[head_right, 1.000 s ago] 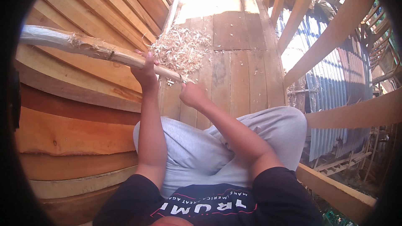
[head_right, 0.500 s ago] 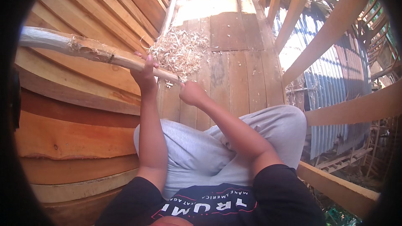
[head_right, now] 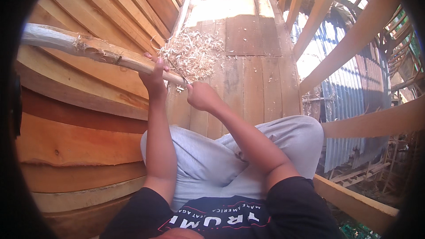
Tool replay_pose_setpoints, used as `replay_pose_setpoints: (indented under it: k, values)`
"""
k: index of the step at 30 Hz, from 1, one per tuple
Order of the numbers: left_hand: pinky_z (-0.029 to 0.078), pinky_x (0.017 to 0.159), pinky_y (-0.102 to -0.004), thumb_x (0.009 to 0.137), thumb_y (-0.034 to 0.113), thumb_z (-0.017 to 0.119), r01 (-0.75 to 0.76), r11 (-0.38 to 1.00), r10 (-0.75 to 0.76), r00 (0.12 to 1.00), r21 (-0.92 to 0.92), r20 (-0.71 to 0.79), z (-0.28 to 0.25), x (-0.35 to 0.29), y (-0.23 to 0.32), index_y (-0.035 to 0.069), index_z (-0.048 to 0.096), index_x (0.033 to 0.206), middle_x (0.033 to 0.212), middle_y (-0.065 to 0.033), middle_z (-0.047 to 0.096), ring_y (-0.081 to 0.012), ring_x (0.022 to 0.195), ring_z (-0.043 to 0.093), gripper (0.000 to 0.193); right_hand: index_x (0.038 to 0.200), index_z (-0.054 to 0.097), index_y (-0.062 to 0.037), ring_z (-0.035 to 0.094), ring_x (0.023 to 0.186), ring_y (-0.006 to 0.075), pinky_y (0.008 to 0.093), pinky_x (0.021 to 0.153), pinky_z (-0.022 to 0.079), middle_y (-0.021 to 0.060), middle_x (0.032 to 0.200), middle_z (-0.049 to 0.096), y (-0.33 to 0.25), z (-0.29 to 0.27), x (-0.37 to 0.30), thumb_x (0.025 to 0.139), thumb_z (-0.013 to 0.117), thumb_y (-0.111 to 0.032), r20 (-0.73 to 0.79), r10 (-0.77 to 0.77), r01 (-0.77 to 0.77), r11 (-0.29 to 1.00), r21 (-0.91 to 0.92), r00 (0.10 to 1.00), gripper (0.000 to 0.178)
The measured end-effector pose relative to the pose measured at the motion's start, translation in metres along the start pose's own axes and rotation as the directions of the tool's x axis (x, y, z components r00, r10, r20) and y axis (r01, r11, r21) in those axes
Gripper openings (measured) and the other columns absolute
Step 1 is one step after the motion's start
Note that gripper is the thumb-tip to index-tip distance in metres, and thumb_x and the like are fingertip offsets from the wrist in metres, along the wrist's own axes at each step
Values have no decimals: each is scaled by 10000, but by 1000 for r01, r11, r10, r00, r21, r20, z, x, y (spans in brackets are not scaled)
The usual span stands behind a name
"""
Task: The person sits on a wooden floor and uses a knife to carve a long piece of wood, peeling off thin shavings. The person rotates the wood and continues carving along its length, accumulating wood shavings on the floor.
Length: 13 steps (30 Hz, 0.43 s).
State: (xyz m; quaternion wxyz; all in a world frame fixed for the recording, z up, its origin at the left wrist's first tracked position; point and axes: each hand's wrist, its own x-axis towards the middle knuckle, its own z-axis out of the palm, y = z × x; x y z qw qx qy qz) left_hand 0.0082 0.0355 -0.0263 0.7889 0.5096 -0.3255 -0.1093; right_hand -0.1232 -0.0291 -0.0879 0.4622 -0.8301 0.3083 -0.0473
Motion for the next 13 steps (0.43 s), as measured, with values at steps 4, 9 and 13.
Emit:
replay_pose_setpoints:
  k: [4, 9, 13]
  values:
    - [471, 638, -294, 837, -22, 586, -19, 1000, 20, 997, -19, 70, 9, 3, 1, 57, 394, 1092, 747, -31, 472, -125, 641, 513, 328, 940, 611, 109, 641, 722, 434, 495, 686, 509, 301, 799, 631, 63, 27, 11, 994, 377, -285, 78, 221, -227, 971, 79, 972, 462]
    - [470, 646, -295, 840, -17, 587, -16, 998, 12, 997, 60, 74, 8, 3, 2, 60, 395, 1095, 768, -39, 481, -129, 646, 523, 328, 935, 589, 97, 623, 563, 354, 450, 535, 510, 260, 720, 613, 28, 14, 16, 1003, 347, -280, 101, 95, -103, 991, 80, 990, 453]
    - [477, 664, -304, 843, -14, 589, -27, 999, 27, 1000, 30, 14, 11, 4, -3, 62, 398, 1104, 795, -52, 502, -138, 649, 531, 332, 935, 613, 78, 679, 740, 381, 498, 776, 514, 283, 812, 656, 6, 7, 11, 1008, 358, -328, 46, 88, -93, 988, 122, 995, 486]
